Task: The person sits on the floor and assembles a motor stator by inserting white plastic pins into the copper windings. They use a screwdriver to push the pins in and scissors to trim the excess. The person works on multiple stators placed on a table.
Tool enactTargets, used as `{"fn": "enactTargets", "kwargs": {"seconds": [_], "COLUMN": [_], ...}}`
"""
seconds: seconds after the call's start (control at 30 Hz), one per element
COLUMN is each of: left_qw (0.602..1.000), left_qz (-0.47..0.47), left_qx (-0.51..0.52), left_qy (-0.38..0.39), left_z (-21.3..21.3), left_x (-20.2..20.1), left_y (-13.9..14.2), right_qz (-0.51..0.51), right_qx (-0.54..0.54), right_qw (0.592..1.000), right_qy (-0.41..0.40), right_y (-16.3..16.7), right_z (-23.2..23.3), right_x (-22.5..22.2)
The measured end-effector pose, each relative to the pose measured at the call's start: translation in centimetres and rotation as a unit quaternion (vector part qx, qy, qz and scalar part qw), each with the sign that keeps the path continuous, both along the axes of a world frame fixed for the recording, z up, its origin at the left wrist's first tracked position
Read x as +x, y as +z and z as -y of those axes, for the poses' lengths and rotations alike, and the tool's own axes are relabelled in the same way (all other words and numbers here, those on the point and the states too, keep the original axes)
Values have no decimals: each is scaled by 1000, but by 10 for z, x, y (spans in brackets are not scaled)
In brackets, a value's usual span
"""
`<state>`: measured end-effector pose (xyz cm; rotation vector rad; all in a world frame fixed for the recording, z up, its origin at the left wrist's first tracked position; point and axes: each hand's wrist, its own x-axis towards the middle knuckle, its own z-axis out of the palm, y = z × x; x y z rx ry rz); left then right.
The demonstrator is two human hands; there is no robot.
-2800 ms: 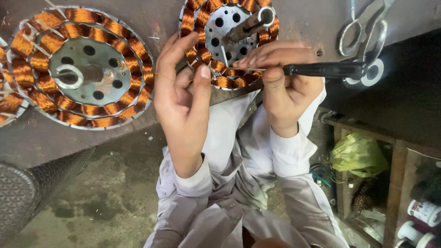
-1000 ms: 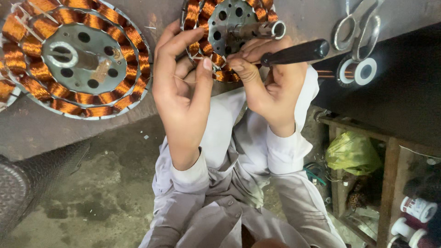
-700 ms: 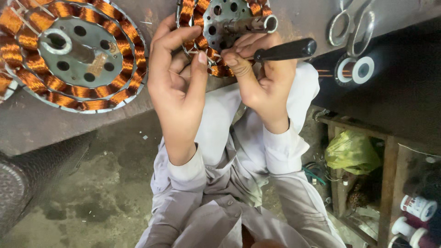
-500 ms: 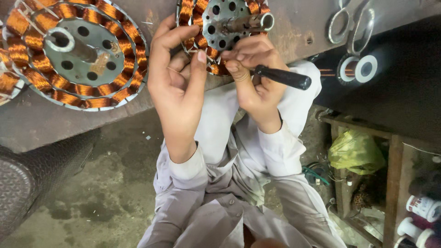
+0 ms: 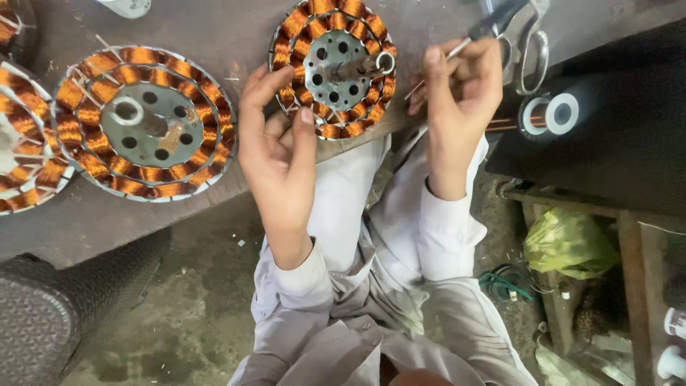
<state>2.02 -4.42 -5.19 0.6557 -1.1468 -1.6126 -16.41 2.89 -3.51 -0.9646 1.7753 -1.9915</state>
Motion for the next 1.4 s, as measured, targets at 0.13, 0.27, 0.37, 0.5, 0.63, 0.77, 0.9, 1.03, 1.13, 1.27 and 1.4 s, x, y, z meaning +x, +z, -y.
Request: {"fn": "enactTargets", "kwargs": {"seconds": [0.13,0.27,0.37,0.5,0.63,0.77,0.9,1.03,1.13,1.27,1.4], "left_qw": [1000,1000,1000,1000,999,999,999,999,998,998,998], "left_qz": [3,-5,-5,5,12,19,30,30,43,41,47], "left_qx": [-2,0,-3,-10,-33,-42,-43,-40,-30,-39,-38], "left_qy": [-5,-8,-9,-11,-13,-17,-14,-17,-16,-14,-9], "left_z": [1,0,2,1,2,3,4,6,6,6,7], "left_x": [1,2,3,6,9,9,9,9,8,8,7], "left_y": [0,1,1,-1,-5,-5,-2,0,1,3,4], "right_qz": [-106,-226,-305,-363,-378,-425,-376,-338,-339,-365,-365], "right_qx": [97,142,143,123,117,80,93,104,102,103,102], "right_qw": [986,958,932,921,916,897,916,931,931,922,924], "right_qy": [-81,-107,-136,-66,68,95,104,94,91,74,62], "right_y": [-10,-14,-2,20,32,29,26,20,18,18,17], "right_z": [11,19,15,-3,-2,13,10,5,4,7,9], "right_x": [-25,-24,-3,42,60,62,61,59,58,61,68]}}
